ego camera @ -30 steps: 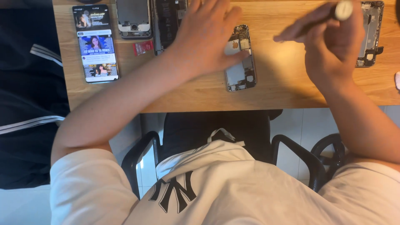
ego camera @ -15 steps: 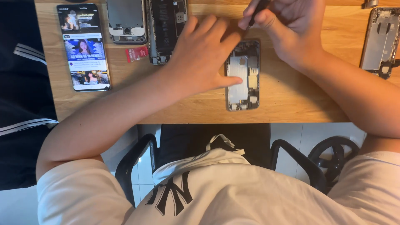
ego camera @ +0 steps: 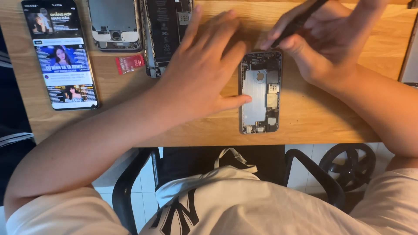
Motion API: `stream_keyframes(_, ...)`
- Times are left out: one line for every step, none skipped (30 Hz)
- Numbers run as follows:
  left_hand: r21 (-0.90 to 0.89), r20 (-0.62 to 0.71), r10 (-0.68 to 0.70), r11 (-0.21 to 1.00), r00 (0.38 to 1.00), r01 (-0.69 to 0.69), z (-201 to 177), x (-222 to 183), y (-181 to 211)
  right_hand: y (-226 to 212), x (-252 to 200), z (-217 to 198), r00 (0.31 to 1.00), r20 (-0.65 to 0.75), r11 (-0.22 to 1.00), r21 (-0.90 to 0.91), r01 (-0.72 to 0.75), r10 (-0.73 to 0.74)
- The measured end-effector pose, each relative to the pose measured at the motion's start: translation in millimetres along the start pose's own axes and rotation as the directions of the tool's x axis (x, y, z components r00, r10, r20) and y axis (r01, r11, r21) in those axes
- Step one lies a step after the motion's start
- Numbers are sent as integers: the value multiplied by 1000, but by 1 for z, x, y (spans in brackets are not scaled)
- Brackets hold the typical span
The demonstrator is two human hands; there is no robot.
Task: Using a precision screwdriver to disassemble or assemble internal components of a smartphone on a workbench.
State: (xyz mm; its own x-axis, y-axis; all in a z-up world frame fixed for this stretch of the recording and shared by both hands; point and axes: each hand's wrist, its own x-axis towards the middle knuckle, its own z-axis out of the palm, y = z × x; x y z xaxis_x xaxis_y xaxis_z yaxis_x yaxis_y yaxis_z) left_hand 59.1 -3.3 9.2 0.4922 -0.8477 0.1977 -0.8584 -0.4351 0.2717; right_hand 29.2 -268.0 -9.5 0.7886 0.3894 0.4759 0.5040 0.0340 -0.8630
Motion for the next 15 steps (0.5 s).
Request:
stream_keyframes(-27,17,-4,1000,1000,4,0,-1,3,-2,-4,-1,999,-9,999,-8,-38,38)
stream_keyframes(-31,18,-4,1000,1000,5,1,-1,4,0,-6,-1,999,-8,999,-7,-42,42)
stream_keyframes(-33,-8,5,999,1000,-5,2,-2,5,2,-7,-2,1000,23,996,-86,-9,11)
stream_keyframes(-35,-34,14,999,999,-15,3,-2,6,3,-8,-3,998,58,986,-163,26,-17)
stream_keyframes(-34,-36,13,999,999,-14,5,-3,6,-2,3,3,998,60,986,-163,27,-17)
stream_keyframes(-8,-55,16,1000,998,-16,7,-4,6,-8,13,9,990,87,981,-153,123,-111)
stream_keyframes(18,-73,20,1000,997,-19,8,-5,6,-14,23,15,973,110,966,-139,218,-204)
stream_keyframes(18,-74,20,1000,997,-18,8,-6,6,-15,23,15,973,111,966,-139,219,-204)
stream_keyframes(5,-66,11,1000,998,-11,9,-5,6,-16,23,15,976,119,969,-146,201,-185)
stream_keyframes(-9,-58,3,1000,998,-4,9,-4,7,-17,23,14,978,128,971,-152,184,-165)
stream_keyframes(-8,-58,4,1000,998,-4,11,-4,6,-16,21,15,978,127,971,-153,185,-166)
stream_keyframes(-10,-55,-5,1000,998,4,12,-3,6,-15,20,15,982,98,969,-170,179,-165)
stream_keyframes(-12,-50,-15,1000,999,14,12,-3,6,-13,18,16,984,67,967,-186,173,-163)
stream_keyframes(-11,-48,-15,1000,999,15,12,-3,6,-13,19,16,984,66,967,-185,173,-164)
stream_keyframes(-11,-40,-17,1000,999,17,12,-3,6,-13,20,16,982,82,967,-177,185,-172)
